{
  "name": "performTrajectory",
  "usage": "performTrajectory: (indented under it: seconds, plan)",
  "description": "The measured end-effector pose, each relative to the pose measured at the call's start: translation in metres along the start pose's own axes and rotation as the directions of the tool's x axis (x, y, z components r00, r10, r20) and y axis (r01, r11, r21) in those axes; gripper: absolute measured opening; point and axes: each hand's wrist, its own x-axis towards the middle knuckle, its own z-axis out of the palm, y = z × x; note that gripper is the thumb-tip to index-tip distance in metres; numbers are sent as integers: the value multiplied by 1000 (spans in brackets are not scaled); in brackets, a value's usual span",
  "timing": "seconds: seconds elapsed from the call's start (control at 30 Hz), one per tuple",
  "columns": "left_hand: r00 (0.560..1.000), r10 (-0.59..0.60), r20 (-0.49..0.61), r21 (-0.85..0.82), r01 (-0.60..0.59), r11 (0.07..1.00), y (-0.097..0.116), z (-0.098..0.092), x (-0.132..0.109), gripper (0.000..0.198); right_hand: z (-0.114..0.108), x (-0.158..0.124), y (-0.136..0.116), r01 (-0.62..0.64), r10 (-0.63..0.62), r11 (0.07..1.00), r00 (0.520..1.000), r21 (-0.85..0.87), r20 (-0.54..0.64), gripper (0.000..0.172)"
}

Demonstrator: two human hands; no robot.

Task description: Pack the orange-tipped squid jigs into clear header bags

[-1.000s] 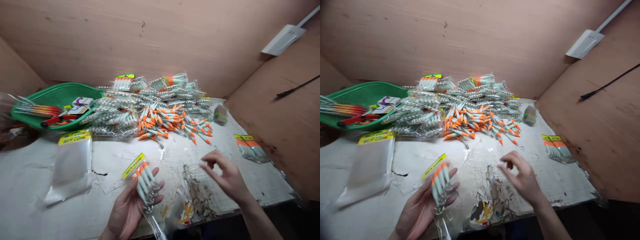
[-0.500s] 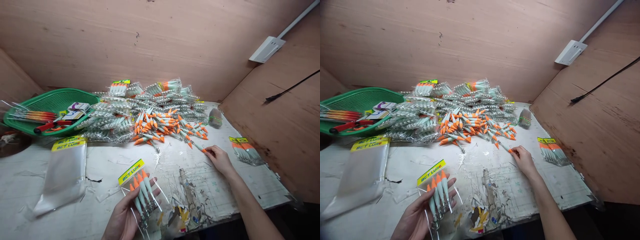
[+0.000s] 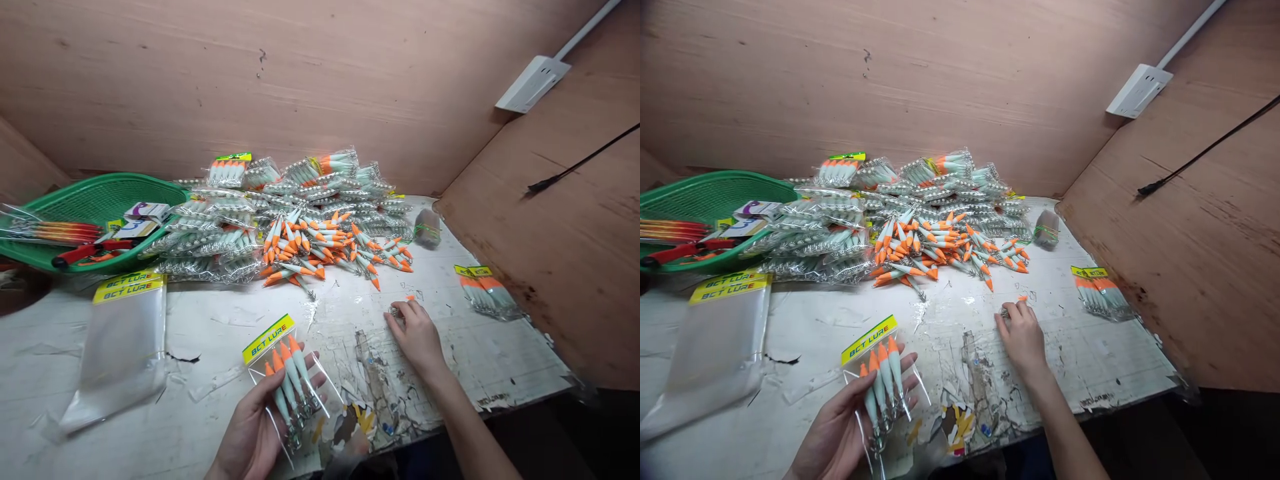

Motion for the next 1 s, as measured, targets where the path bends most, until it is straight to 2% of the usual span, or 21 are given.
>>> performTrajectory:
  seconds: [0.07, 0.13, 0.17, 0.2, 0.23, 0.27, 0.3, 0.33, 0.37, 0.4, 0.5, 0.57, 0.77, 0.93, 1.0]
  plan:
    - [1000, 5, -19, -12, -5, 1000, 1, 1, 2, 60, -10, -11, -16, 36, -37, 997, 999, 63, 13, 31]
    - [999, 33, -42, -22, -34, 999, 4, 2, 4, 57, -32, -20, -36, 117, -149, 962, 982, 248, 115, 23]
    - [997, 52, -51, -26, -53, 998, 6, 4, 5, 55, -46, -24, -46, 155, -244, 910, 950, 385, 195, 20]
    - [996, 69, -59, -31, -71, 997, 8, 5, 5, 53, -60, -26, -56, 178, -361, 836, 891, 519, 276, 19]
    - [995, 80, -65, -38, -83, 996, 9, 7, 6, 51, -73, -28, -66, 177, -487, 752, 797, 634, 356, 19]
    - [994, 89, -67, -48, -93, 995, 11, 9, 6, 49, -84, -28, -76, 162, -596, 691, 679, 705, 428, 19]
    - [994, 93, -63, -60, -97, 993, 12, 10, 5, 47, -92, -28, -84, 149, -665, 663, 568, 734, 485, 20]
    - [994, 93, -53, -74, -97, 993, 13, 11, 5, 45, -96, -27, -91, 155, -699, 662, 479, 733, 531, 22]
    - [995, 96, -38, -89, -100, 991, 14, 12, 5, 44, -96, -27, -97, 183, -704, 680, 432, 710, 564, 25]
    - [995, 100, -20, -101, -102, 990, 14, 13, 5, 43, -93, -29, -102, 226, -692, 703, 433, 674, 577, 26]
    - [993, 119, 22, -115, -115, 987, 15, 11, 4, 44, -75, -39, -109, 343, -654, 741, 563, 578, 505, 26]
    - [991, 132, 25, -119, -128, 985, 16, 9, 4, 45, -67, -46, -109, 387, -652, 740, 615, 550, 445, 24]
    - [989, 144, 27, -145, -138, 980, 21, 7, 0, 44, -70, -50, -105, 505, -704, 705, 583, 497, 406, 20]
    - [992, 114, 57, -122, -106, 987, 17, 10, -4, 49, -61, -49, -116, 590, -701, 708, 653, 389, 287, 31]
    - [990, 128, 59, -111, -121, 986, 15, 10, -5, 51, -56, -50, -121, 610, -701, 704, 677, 363, 224, 31]
